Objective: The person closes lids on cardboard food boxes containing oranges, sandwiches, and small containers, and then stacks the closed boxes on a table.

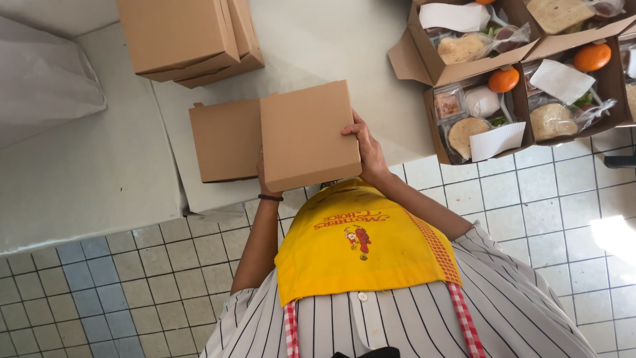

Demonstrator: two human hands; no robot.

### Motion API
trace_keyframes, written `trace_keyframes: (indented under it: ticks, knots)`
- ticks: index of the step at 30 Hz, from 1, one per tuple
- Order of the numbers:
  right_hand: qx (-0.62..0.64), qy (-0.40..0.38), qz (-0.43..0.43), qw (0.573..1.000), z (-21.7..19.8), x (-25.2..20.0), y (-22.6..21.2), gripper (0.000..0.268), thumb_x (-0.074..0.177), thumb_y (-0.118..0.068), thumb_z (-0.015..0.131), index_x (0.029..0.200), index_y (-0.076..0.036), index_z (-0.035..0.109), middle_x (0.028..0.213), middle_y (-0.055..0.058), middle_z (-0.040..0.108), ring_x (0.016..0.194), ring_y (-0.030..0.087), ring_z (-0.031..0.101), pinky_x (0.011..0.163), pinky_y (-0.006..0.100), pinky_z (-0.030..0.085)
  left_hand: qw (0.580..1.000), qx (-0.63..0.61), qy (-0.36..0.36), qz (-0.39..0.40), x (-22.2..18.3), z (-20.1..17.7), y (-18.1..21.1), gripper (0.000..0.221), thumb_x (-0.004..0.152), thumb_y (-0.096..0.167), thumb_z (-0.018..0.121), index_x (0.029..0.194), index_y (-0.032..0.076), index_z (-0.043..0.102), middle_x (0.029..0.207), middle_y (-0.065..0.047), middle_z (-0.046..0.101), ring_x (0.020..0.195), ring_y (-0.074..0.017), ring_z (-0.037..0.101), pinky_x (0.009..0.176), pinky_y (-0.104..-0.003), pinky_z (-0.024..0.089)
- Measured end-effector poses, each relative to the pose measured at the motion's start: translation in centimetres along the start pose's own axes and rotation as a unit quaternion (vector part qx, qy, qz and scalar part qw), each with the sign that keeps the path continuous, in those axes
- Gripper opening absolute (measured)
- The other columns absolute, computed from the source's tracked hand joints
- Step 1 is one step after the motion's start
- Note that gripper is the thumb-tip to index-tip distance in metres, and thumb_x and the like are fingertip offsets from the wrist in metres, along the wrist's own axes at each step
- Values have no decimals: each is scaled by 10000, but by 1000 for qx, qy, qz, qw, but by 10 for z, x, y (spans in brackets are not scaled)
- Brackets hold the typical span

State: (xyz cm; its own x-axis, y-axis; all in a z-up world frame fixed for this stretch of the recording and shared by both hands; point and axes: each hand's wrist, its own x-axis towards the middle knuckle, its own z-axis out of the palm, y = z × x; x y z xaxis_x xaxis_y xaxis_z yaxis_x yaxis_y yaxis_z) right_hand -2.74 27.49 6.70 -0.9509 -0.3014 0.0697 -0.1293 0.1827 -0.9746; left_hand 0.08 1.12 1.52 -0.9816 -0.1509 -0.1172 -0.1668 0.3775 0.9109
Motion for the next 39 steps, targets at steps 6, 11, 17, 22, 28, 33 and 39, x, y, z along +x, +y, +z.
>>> trace_keyframes:
  ticks: [6, 11, 17, 22, 28, 33, 39]
  knots:
    - [8, 7, 65, 998, -1, 7, 22, 629, 893, -100, 727, 1417, -240, 410, 1654, 189, 288, 1300, 460, 565, 1098, 523, 447, 995, 83, 39, 36, -5, 2, 10, 601, 1119, 287, 458, 1646, 158, 200, 1557, -94, 447, 1391, -250, 501, 1208, -331, 376]
    - [-107, 21, 13, 994, -9, 5, 11, 478, 945, -99, 661, 1383, -213, 509, 1557, 191, 446, 1322, 425, 539, 1112, 490, 409, 984, 144, 74, 69, -9, 5, 22, 601, 1118, 274, 448, 1650, 167, 191, 1560, -78, 442, 1397, -232, 496, 1209, -308, 379]
    - [-146, -13, 47, 988, -22, 0, 41, 593, 926, -131, 670, 1449, -328, 469, 1499, 101, 542, 1291, 327, 572, 1098, 444, 427, 972, -213, 69, -77, -17, -6, 62, 510, 1099, 549, 347, 1514, 285, 485, 1446, -15, 460, 1396, -181, 438, 1236, -377, 284]
    - [-138, -46, 120, 982, -28, 4, -2, 681, 904, -119, 607, 1489, -370, 365, 1423, 141, 603, 1247, 389, 603, 1083, 519, 440, 973, -210, 34, -84, -20, -14, 73, 488, 1115, 522, 310, 1495, 298, 520, 1418, -24, 421, 1403, -163, 395, 1250, -381, 219]
    - [-243, -66, 45, 967, -19, -3, 37, 670, 891, -160, 656, 1495, -307, 407, 1557, 64, 482, 1301, 313, 508, 1112, 453, 413, 997, -67, 35, 9, -19, -13, 38, 485, 1150, 436, 238, 1589, 271, 363, 1498, -93, 406, 1468, -238, 359, 1258, -418, 215]
    - [-216, -111, -88, 966, -29, -13, 56, 938, 768, -154, 820, 1593, -152, 372, 1600, 258, 281, 1392, 452, 390, 1180, 486, 353, 969, 87, -182, 144, -11, -42, -20, 1171, 675, -294, 451, 1666, 141, 4, 1713, -170, 80, 1548, -363, 178, 1291, -458, 162]
    - [-146, -188, -133, 962, -35, -35, 16, 1092, 670, -409, 879, 1570, -61, 368, 1616, 399, 65, 1468, 562, 231, 1202, 514, 332, 958, -28, -266, 102, -30, -74, -5, 752, 904, -115, 444, 1596, 172, 390, 1628, -161, 380, 1518, -394, 267, 1249, -552, 205]
